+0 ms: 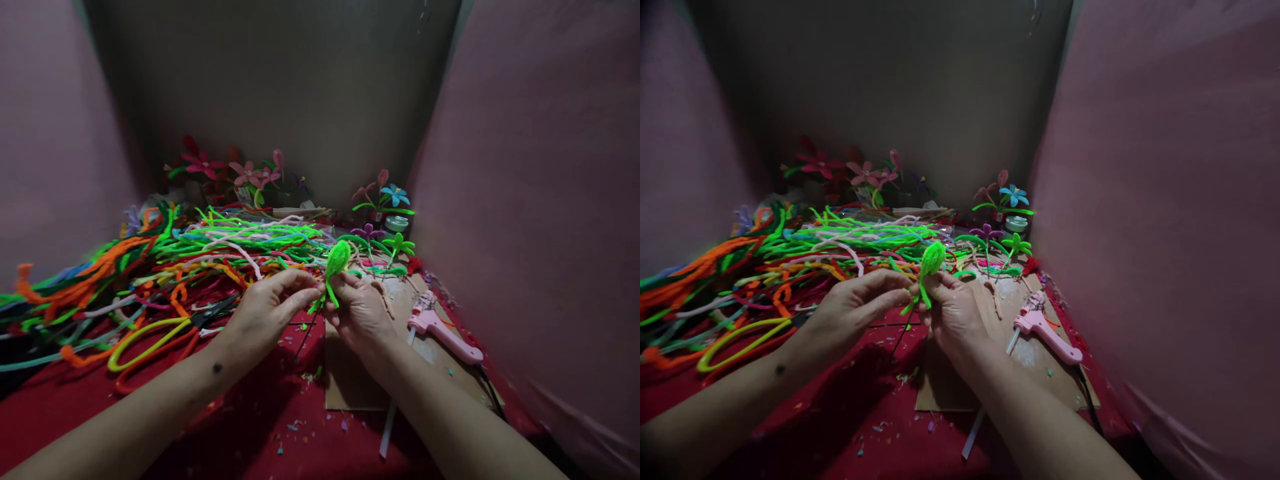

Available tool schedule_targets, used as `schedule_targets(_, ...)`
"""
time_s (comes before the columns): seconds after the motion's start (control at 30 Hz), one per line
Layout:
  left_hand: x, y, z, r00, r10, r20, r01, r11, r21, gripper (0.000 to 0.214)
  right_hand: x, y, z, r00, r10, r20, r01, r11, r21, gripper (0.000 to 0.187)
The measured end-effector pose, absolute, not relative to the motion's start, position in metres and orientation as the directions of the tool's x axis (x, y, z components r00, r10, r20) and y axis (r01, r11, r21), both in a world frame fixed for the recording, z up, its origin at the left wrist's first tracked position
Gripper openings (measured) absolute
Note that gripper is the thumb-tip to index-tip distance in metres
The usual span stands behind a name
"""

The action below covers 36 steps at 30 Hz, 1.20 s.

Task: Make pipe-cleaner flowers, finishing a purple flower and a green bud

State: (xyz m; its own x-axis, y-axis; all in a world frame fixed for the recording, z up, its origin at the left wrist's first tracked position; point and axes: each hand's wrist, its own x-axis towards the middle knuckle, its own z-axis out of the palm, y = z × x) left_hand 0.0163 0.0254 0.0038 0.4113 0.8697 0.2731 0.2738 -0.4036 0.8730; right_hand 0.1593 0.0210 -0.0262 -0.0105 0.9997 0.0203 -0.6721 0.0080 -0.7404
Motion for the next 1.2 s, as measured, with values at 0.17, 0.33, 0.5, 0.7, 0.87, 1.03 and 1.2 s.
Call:
schedule_targets(0.17,0.029,0.031,0.009,0.404,0.908,0.111,-0.135,-0.061,0.989,0.019,0.149,0.014,-0.019,-0.02,1.0,-0.01,-0.667,-0.021,-0.745,0.023)
schedule_targets(0.33,0.031,0.033,-0.004,0.377,0.926,-0.006,-0.38,0.161,0.911,0.019,0.15,0.013,-0.021,0.026,1.0,-0.017,-0.694,0.005,-0.72,0.028)
schedule_targets(0.5,0.031,0.034,-0.009,0.401,0.914,-0.064,-0.43,0.25,0.868,0.013,0.15,0.011,-0.025,-0.012,0.999,-0.04,-0.676,-0.038,-0.736,0.036)
schedule_targets(0.7,0.029,0.033,-0.008,0.465,0.876,-0.128,-0.43,0.35,0.833,0.009,0.151,0.011,-0.027,-0.107,0.99,-0.09,-0.66,-0.139,-0.738,0.039)
schedule_targets(0.87,0.026,0.032,-0.008,0.538,0.834,-0.12,-0.382,0.368,0.848,0.007,0.152,0.01,-0.027,-0.187,0.98,-0.065,-0.636,-0.171,-0.752,0.038)
schedule_targets(1.03,0.027,0.026,-0.007,0.496,0.865,-0.079,-0.394,0.305,0.867,0.012,0.149,0.008,-0.023,-0.163,0.985,-0.057,-0.621,-0.147,-0.77,0.042)
schedule_targets(1.2,0.029,0.021,-0.001,0.398,0.917,-0.031,-0.356,0.185,0.916,0.015,0.151,0.005,-0.023,-0.165,0.986,-0.016,-0.522,-0.101,-0.847,0.038)
